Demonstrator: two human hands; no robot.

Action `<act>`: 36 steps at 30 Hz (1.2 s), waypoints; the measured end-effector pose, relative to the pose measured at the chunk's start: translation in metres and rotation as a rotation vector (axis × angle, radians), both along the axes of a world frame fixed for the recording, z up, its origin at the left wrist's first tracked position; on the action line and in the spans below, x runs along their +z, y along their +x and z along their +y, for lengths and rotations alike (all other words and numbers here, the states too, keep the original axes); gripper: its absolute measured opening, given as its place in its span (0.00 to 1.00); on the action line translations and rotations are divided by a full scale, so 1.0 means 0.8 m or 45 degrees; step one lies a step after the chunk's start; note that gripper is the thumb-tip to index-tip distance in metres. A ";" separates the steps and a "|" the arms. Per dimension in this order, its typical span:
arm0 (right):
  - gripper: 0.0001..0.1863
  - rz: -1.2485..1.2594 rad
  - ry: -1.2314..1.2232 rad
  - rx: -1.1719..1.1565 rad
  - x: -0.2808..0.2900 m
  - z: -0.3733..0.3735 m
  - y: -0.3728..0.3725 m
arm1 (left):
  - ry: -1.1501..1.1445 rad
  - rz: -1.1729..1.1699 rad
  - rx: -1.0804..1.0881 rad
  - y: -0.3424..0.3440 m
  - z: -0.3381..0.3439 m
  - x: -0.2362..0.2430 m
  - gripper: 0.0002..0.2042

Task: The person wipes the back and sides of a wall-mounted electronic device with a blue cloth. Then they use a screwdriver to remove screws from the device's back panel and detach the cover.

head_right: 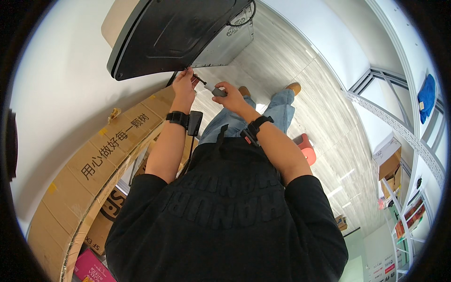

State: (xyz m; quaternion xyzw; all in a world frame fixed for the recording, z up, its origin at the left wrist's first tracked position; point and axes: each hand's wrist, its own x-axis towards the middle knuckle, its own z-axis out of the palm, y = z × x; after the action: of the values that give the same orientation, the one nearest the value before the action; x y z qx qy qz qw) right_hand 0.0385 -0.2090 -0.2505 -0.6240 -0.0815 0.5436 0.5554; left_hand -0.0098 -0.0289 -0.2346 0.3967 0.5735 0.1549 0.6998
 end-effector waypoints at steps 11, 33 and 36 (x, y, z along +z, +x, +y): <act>0.25 0.016 0.039 0.015 0.005 -0.011 0.006 | -0.036 -0.061 -0.053 -0.003 -0.003 0.010 0.06; 0.22 0.045 -0.021 -0.391 0.145 -0.294 0.198 | -0.086 -0.387 -0.866 0.244 -0.206 0.119 0.09; 0.21 0.009 0.019 -0.526 0.172 -0.354 0.244 | -0.054 -0.423 -1.038 0.319 -0.254 0.152 0.07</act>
State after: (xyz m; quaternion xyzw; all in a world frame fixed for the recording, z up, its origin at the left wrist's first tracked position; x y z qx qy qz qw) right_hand 0.2339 -0.4925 -0.1126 -0.6216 0.0460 0.4197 0.6598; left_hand 0.2455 -0.2318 -0.1127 0.5458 0.2530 -0.0840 0.7944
